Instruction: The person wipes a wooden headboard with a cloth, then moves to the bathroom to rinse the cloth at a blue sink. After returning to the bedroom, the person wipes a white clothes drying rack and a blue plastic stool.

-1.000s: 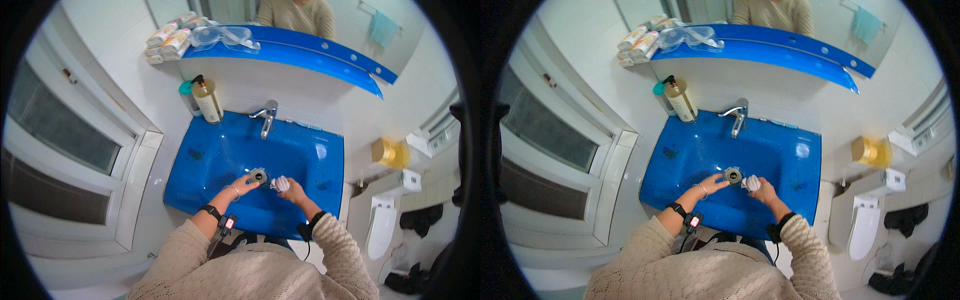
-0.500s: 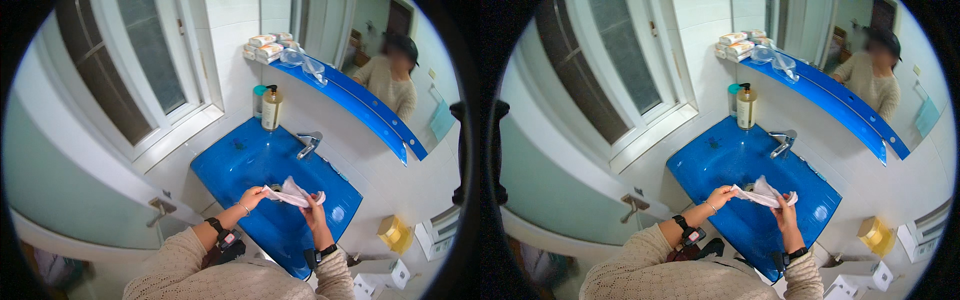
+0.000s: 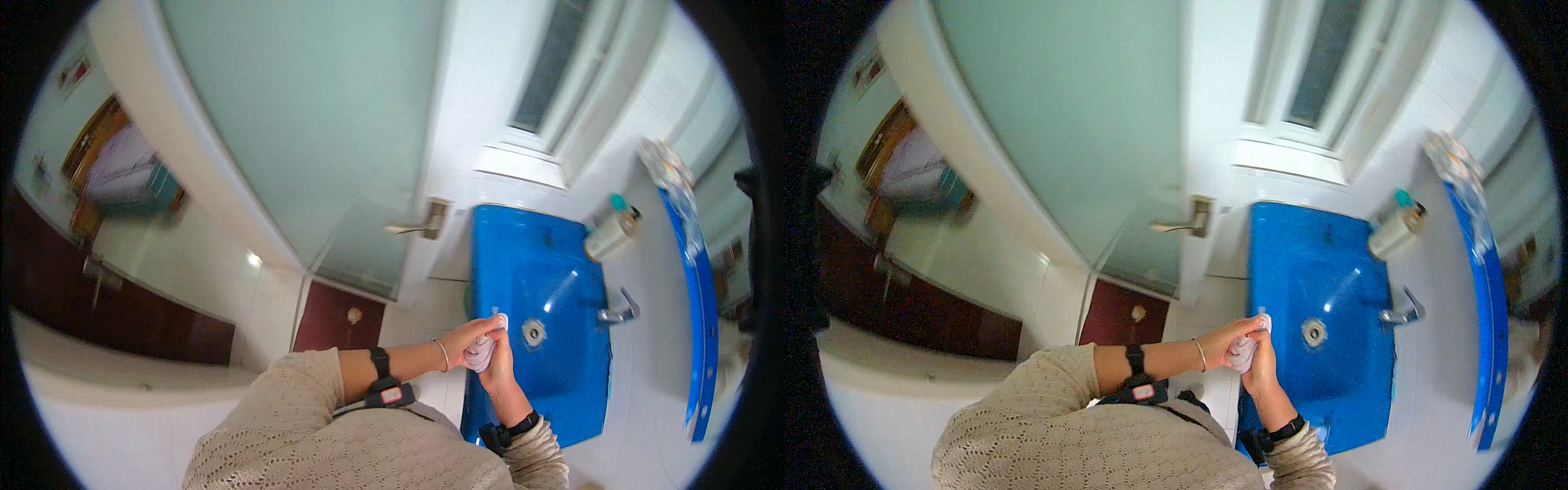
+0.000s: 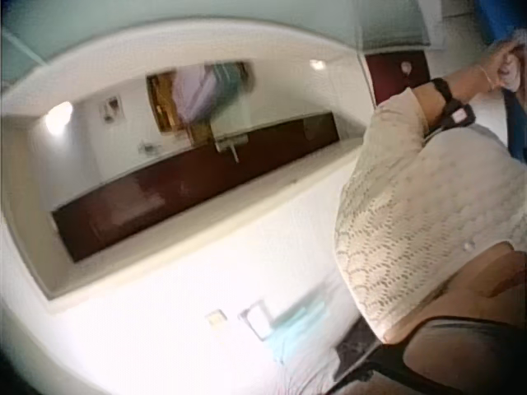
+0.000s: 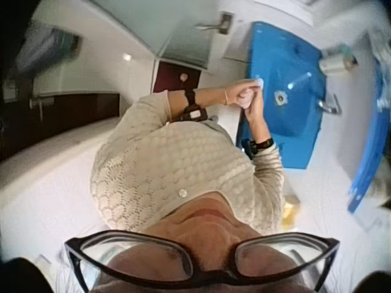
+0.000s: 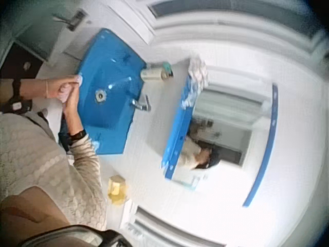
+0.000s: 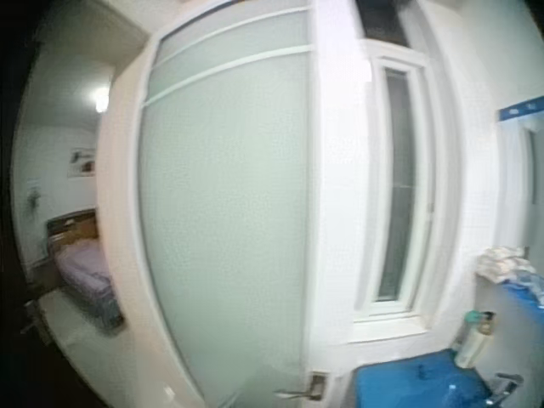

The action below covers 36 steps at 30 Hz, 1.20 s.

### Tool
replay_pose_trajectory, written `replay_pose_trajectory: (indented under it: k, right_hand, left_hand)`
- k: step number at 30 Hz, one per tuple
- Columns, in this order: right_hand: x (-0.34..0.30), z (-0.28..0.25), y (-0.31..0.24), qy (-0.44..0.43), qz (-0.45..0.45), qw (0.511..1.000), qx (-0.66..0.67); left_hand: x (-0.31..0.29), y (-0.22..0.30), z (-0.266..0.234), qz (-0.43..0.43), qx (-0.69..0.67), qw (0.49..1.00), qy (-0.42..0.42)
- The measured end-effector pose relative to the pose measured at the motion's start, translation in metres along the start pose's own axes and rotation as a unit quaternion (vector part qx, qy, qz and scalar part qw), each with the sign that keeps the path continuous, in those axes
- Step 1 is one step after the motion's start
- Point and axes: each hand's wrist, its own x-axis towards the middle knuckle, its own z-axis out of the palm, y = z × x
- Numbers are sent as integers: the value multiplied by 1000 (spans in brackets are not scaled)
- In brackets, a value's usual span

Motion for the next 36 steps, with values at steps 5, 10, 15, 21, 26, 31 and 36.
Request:
replay_pose_trajectory:
  k: [5, 10, 15, 21, 26, 31, 36]
  right_hand:
    - [47, 58, 71, -56, -70, 895, -438]
    - [79, 187, 142, -238, -305, 773, -503]
    - [124, 302, 181, -397, -385, 547, -628]
    - [197, 378, 239, -332, -117, 807, -473]
    - [245, 447, 286, -388, -29, 845, -366]
    - [240, 549, 320, -526, -119, 654, -530]
    - [279, 620, 399, -621, -15, 663, -417]
  left_hand:
    - [-80, 17, -64, 125, -53, 979, 156]
    - [-154, 56, -169, 278, 105, 899, 320]
    - [-223, 87, -280, 359, 65, 813, 454]
    - [-307, 117, -345, 105, 101, 692, 707]
    - [-353, 136, -373, 225, 86, 673, 699]
    - [-424, 184, -423, 329, -74, 798, 499]
    - [-477, 203, -491, 420, -128, 639, 631]
